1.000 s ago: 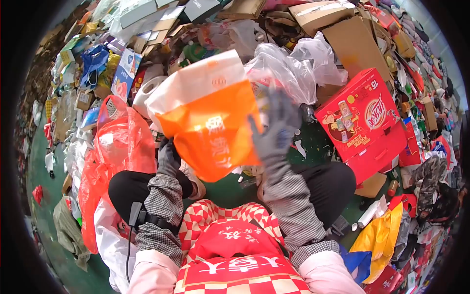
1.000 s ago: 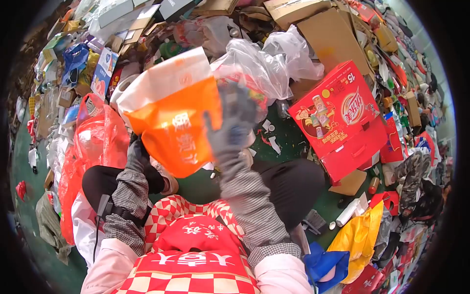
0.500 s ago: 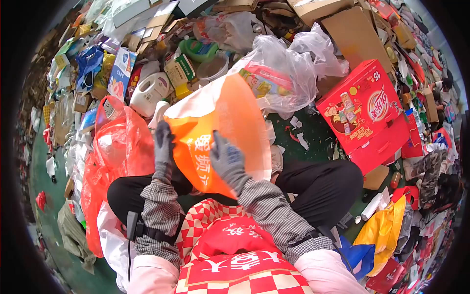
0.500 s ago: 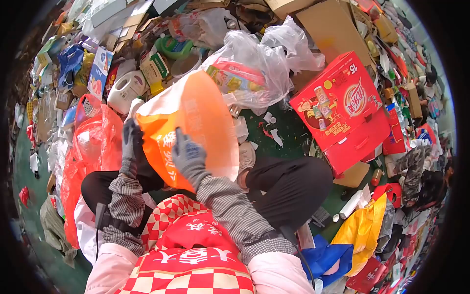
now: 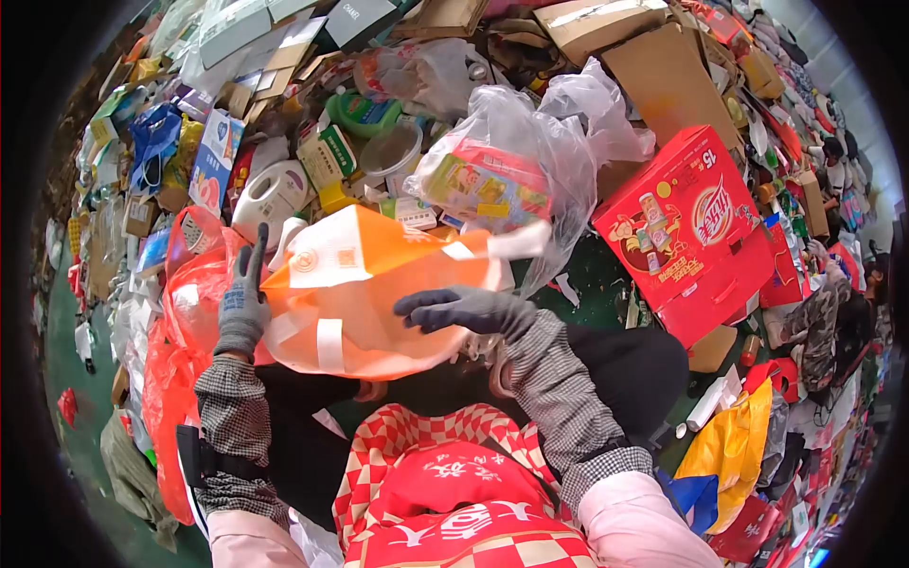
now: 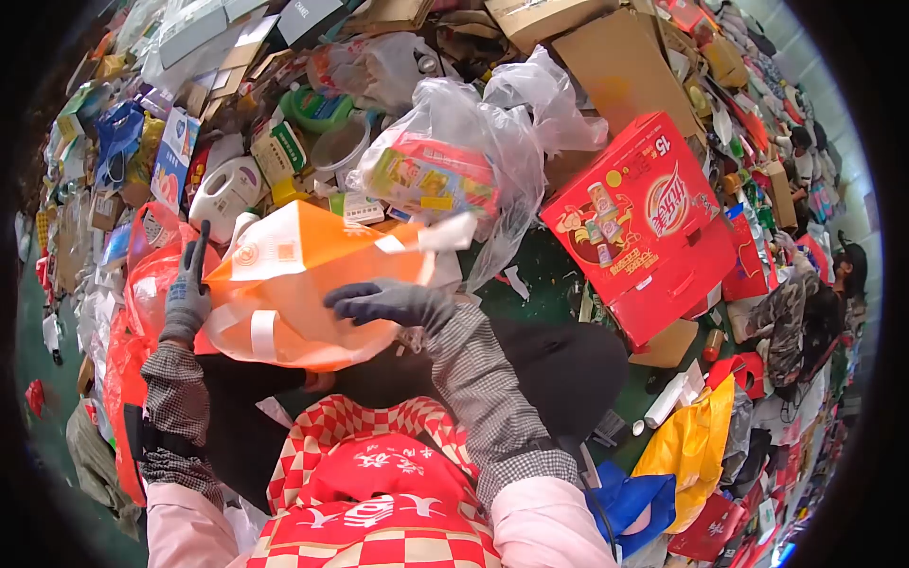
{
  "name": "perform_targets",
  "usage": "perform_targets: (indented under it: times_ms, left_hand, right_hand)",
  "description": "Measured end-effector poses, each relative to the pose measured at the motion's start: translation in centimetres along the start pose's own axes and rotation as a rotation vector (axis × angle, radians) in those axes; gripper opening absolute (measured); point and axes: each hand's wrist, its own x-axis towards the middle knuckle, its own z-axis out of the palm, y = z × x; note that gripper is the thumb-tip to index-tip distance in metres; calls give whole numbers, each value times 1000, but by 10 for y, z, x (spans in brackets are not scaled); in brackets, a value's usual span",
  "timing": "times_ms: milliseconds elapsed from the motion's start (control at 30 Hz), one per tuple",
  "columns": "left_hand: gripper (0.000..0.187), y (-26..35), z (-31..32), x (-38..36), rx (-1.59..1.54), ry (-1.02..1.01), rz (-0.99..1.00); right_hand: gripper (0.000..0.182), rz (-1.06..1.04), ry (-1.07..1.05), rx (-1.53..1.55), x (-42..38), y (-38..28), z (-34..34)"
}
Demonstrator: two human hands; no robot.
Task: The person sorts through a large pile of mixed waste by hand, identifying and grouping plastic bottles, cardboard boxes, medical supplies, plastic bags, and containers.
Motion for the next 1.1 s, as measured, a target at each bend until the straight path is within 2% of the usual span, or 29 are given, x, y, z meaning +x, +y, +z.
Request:
perform_targets:
  times_ms: [67,100,133,167,200,233,333,367,467,500,567,633,667,733,767,867,933,1000,1067,1100]
  left_hand:
    - [92,-4,-1,12,-32,6,-67]
    - [83,9,-10,17,-134,4,-104]
    - [81,6,-7,23,-129,11,-84]
    - [80,2,-3,27,-124,21,-63]
    - [79,0,0,33,-117,31,-37]
    - [69,5,5,38,-138,110,100]
    - [61,13,10,48,-165,23,145]
    - [55,16,8,50,-123,-4,160]
    - [55,16,6,55,-109,31,74]
    - [56,14,4,57,-120,60,54]
    - [54,8,-6,60,-64,8,-90]
    - [50,-6,-8,60,-44,-49,-185]
    - [47,-19,-8,61,-50,-80,-202]
    - [42,-39,-7,61,-60,-144,-232]
    - [42,-40,1,59,36,-18,-33]
    - [47,25,14,60,10,230,273]
    - [53,88,8,56,-69,218,525]
    - [60,120,18,38,-232,-18,785]
    - [63,159,16,15,-117,-401,1086]
    - [64,175,26,3,-127,-504,1212]
  right_hand:
    - [35,-230,22,159,-5,-60,-11]
    - [33,-370,216,291,-1,-68,-33]
    - [31,-424,480,327,4,-87,-49]
    - [30,-524,686,245,21,-67,-95]
    - [29,-464,862,177,43,-35,-155]
    - [50,-148,1006,-174,52,-31,-191]
    - [76,145,1268,-1090,97,-54,-191]
    - [89,253,1191,-1354,108,-64,-185]
    - [82,411,956,-1544,136,-31,-208]
    - [73,503,843,-1449,141,-23,-216]
    - [55,339,697,-1506,136,2,-200]
    - [49,402,459,-1644,108,8,-153]
    - [44,340,447,-1636,84,28,-137]
    - [31,349,419,-1629,39,72,-114]
    - [27,325,376,-1681,14,96,-105]
    - [32,664,145,-1404,-36,93,-78]
    - [33,743,92,-1299,-49,94,-64]
    - [35,671,121,-1304,-48,104,-52]
    - [38,555,175,-1336,-39,116,-43]
    - [39,506,188,-1329,-35,122,-41]
